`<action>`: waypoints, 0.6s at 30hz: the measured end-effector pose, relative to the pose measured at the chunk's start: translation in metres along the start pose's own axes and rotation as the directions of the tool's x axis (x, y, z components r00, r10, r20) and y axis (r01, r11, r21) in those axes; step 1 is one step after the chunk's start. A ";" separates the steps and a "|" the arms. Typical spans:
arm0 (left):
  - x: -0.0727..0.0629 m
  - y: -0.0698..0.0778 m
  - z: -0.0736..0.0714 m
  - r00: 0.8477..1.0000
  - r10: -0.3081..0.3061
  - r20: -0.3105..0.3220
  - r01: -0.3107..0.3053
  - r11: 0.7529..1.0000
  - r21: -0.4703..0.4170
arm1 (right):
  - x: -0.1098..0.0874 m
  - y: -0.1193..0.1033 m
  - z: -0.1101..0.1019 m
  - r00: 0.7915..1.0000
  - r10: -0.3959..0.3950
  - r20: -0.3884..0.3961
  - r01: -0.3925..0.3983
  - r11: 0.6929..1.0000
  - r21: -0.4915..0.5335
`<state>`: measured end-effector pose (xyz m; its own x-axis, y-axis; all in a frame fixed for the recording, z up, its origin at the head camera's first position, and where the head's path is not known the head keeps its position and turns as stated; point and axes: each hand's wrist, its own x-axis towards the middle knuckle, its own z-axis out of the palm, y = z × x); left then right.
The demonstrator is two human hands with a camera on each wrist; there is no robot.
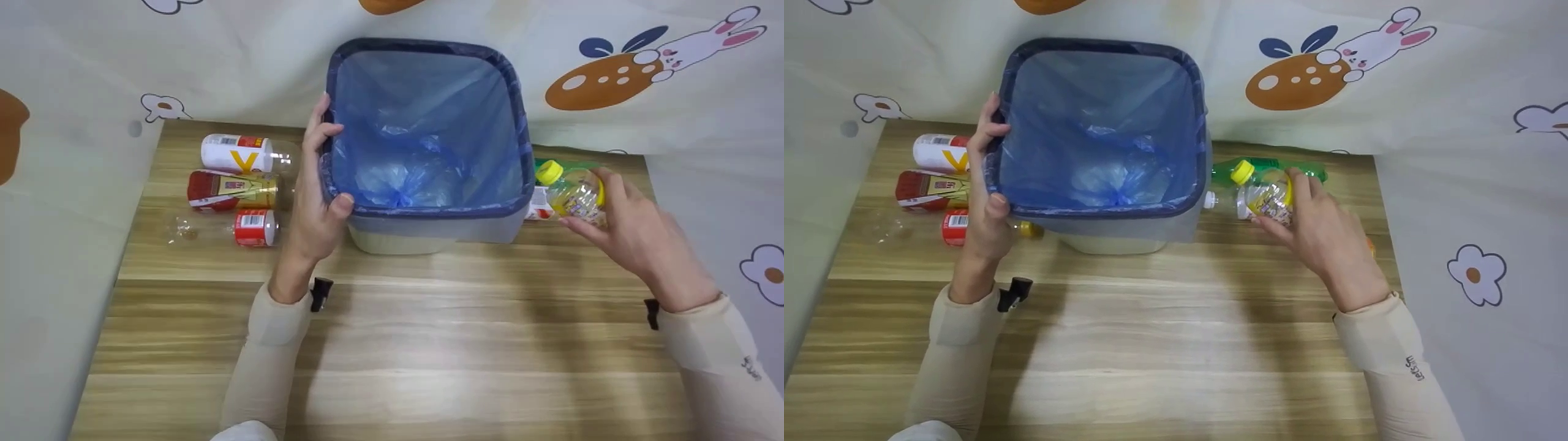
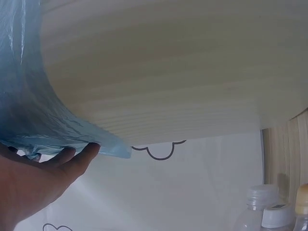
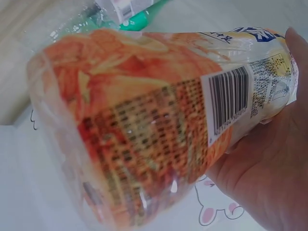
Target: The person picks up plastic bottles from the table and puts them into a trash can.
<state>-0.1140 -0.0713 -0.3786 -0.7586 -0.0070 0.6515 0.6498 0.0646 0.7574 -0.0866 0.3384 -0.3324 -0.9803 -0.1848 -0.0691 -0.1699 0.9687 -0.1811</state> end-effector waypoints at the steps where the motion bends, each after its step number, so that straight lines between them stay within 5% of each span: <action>1: 0.000 0.000 0.000 1.000 -0.001 -0.002 0.001 1.000 0.001 | 0.000 -0.001 -0.002 1.000 -0.002 0.000 0.002 1.000 0.001; 18: -0.001 -0.001 -0.001 1.000 -0.026 -0.001 0.026 1.000 -0.012 | 0.006 -0.021 -0.044 1.000 0.005 0.010 -0.004 0.995 -0.097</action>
<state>-0.1142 -0.0724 -0.3803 -0.7750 -0.0096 0.6318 0.6306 0.0527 0.7743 -0.0930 0.3238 -0.2861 -0.9801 -0.1816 -0.0796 -0.1749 0.9809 -0.0850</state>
